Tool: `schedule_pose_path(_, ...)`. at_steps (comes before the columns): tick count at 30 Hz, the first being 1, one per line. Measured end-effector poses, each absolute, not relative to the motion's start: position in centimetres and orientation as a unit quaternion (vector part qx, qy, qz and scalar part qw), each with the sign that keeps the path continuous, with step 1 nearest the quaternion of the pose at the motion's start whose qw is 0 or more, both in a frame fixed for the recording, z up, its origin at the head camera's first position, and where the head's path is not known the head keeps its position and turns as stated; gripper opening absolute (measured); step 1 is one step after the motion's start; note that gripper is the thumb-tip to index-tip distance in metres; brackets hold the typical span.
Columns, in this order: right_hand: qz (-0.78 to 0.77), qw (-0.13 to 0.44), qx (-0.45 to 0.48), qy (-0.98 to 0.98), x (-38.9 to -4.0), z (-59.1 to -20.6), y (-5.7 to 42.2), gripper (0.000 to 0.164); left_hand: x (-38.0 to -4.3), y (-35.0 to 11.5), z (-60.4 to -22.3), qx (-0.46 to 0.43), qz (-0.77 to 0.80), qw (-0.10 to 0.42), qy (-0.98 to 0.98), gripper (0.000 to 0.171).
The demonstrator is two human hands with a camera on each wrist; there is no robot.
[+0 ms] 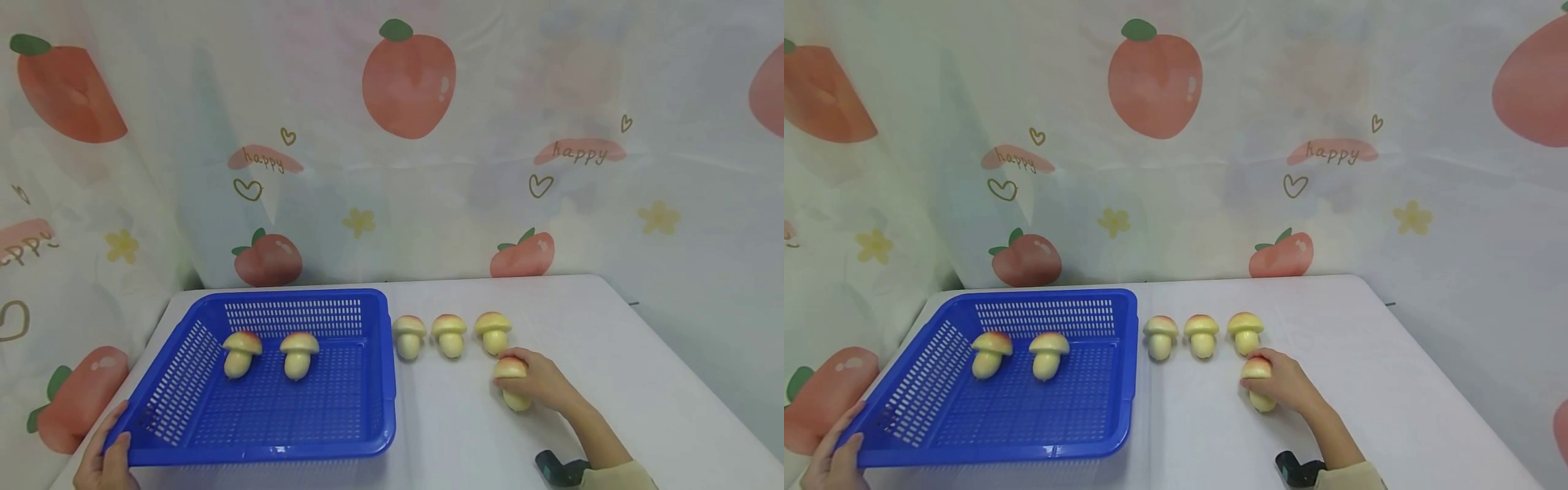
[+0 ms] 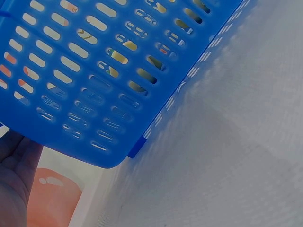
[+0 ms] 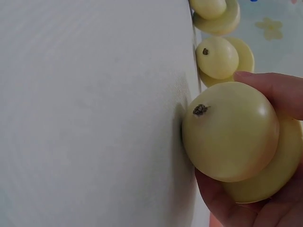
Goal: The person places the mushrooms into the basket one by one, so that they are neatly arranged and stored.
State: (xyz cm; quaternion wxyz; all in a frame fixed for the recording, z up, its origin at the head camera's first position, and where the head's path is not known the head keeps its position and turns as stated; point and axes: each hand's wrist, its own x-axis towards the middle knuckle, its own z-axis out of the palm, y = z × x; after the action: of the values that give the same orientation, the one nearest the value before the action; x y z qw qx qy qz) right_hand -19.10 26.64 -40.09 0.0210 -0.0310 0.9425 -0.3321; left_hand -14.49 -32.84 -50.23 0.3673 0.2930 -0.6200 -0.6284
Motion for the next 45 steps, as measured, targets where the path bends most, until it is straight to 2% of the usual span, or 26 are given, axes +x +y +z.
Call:
schedule_pose_path(10,-0.335,0.009,-0.038,0.942,-19.0,-39.5,26.6,0.052,-14.8,-33.4,-50.8,0.308,-0.622,0.347,-0.630,0.044)
schedule_pose_path(24,-0.351,0.000,-0.045,0.935,-18.7,-38.8,26.3,0.049,-14.8,-32.8,-50.3,0.302,-0.633,0.363,-0.614,0.043)
schedule_pose_path(45,-0.367,-0.004,-0.066,0.928,-19.1,-36.8,24.0,0.052,-14.9,-33.2,-50.4,0.319,-0.631,0.343,-0.619,0.045)
